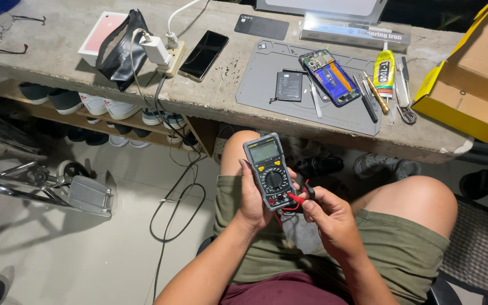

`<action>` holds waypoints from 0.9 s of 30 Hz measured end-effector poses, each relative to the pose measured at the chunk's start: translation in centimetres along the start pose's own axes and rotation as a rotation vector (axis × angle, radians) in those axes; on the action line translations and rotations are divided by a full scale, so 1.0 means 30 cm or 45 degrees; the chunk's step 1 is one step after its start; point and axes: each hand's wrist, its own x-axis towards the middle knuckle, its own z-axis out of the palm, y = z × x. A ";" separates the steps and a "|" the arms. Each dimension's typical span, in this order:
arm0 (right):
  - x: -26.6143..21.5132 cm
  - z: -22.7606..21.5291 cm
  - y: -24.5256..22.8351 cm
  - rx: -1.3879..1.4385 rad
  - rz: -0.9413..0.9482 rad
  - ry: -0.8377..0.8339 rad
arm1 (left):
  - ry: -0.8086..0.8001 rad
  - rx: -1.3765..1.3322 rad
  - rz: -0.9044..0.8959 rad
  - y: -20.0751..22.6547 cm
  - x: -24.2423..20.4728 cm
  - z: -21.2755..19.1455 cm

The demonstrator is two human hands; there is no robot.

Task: The person takes a multimeter and its probes out of a box, connects the probes to the multimeter, and uses them to touch contact points on a phone battery while observing the multimeter screen.

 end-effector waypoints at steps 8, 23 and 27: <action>-0.003 0.011 0.000 -0.233 0.077 0.120 | 0.068 0.186 0.069 -0.019 -0.012 -0.007; -0.005 0.054 0.033 0.000 0.217 0.157 | 0.024 0.232 0.126 -0.065 -0.016 -0.072; 0.004 0.074 0.011 -0.091 0.171 0.187 | 0.123 0.358 0.162 -0.073 -0.006 -0.066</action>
